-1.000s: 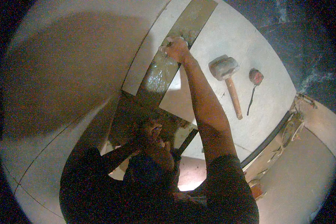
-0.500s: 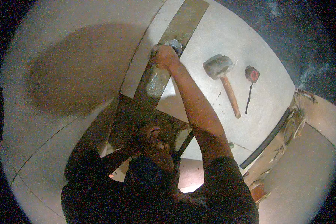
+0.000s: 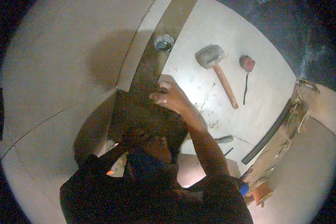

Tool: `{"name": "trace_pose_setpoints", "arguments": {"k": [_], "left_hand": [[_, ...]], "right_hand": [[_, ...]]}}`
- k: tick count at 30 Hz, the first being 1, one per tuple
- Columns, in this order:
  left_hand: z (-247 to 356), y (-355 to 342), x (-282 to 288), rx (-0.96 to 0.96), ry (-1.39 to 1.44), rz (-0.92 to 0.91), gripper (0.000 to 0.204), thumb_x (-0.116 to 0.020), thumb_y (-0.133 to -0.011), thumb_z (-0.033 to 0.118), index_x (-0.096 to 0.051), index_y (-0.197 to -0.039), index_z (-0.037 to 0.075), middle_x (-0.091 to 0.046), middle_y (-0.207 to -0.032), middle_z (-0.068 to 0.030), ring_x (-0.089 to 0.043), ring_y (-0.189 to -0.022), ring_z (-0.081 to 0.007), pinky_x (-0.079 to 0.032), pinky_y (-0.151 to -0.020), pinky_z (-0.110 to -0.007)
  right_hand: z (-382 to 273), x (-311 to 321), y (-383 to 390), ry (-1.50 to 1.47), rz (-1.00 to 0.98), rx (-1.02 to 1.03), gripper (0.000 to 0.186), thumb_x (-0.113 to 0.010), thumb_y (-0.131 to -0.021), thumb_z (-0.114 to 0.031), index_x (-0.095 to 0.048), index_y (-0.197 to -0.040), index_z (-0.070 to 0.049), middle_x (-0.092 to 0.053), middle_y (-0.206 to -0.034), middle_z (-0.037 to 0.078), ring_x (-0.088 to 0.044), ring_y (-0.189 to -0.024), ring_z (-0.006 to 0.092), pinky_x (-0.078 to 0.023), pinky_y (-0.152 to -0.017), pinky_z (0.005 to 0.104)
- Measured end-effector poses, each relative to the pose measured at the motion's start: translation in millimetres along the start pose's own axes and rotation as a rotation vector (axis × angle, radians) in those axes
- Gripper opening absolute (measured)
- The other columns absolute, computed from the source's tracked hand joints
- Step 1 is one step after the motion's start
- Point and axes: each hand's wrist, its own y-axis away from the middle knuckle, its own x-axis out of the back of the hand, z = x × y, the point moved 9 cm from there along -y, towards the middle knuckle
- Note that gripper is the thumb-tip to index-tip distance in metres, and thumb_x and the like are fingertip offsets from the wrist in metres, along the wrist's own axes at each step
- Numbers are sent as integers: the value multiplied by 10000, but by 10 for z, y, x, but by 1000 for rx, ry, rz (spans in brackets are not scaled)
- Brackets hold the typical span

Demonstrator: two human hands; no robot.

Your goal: The person lays floor tiles by spreading mortar, placing the tiles into position, and tapping them with a rubber mallet.

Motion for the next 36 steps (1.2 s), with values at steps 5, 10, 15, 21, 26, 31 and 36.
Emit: {"name": "trace_pose_setpoints", "arguments": {"k": [5, 10, 15, 21, 26, 31, 36], "left_hand": [[103, 96, 133, 132, 57, -32, 349, -565, -942, 362, -699, -973, 41, -676, -950, -197, -653, -887, -408, -516, -814, -509], [74, -203, 138, 98, 209, 83, 390, -545, -957, 401, -690, -1071, 57, -666, -1038, -207, -648, -949, -403, -509, -872, -505], [154, -583, -24, 125, 179, 0, 395, -546, -957, 409, -683, -1090, 63, -659, -1065, -203, -643, -973, -401, -507, -884, -505], [303, -839, -154, 140, 101, -44, 402, -547, -957, 418, -674, -1113, 70, -651, -1097, -198, -637, -1001, -398, -503, -898, -505], [183, -664, -13, 228, 66, 20, 410, -548, -956, 426, -667, -1133, 76, -644, -1123, -193, -633, -1025, -395, -501, -910, -505], [528, -649, -352, 177, 89, -27, 418, -548, -956, 434, -660, -1152, 83, -637, -1150, -189, -628, -1049, -393, -498, -922, -505], [589, -324, -432, 283, 86, 31, 427, -549, -956, 442, -652, -1172, 89, -631, -1177, -185, -623, -1073, -390, -495, -934, -506]], "right_hand": [[236, 538, 641, -115, 90, 1, 476, -795, -819, -99, -616, -1242, 27, -700, -1077, 117, -697, -938, 190, -585, -839, 329], [68, 1187, 1335, -56, 280, 57, 427, -814, -816, -167, -657, -1177, 0, -710, -1036, 90, -692, -923, 183, -576, -824, 309], [-273, 1902, 2180, -160, 558, 227, 373, -818, -817, -220, -686, -1116, -40, -714, -994, 84, -668, -916, 174, -534, -827, 331], [-760, 2941, 3615, 11, 975, 552, 302, -686, -931, -323, -685, -1049, -45, -681, -953, 57, -627, -894, 148, -515, -786, 318], [-1215, 4526, 4724, 905, 1561, 53, 384, -582, -984, -282, -610, -1293, -58, -645, -1264, 105, -611, -1109, 236, -478, -944, 416], [-1188, 6417, 6608, 763, 1682, 282, 428, -550, -1003, -316, -615, -1337, -57, -660, -1267, 129, -607, -1159, 258, -461, -995, 383], [-1480, 5864, 5764, 1257, 1701, -41, 423, -571, -989, -238, -582, -1365, -44, -637, -1317, 147, -598, -1198, 264, -460, -1005, 370]]}}
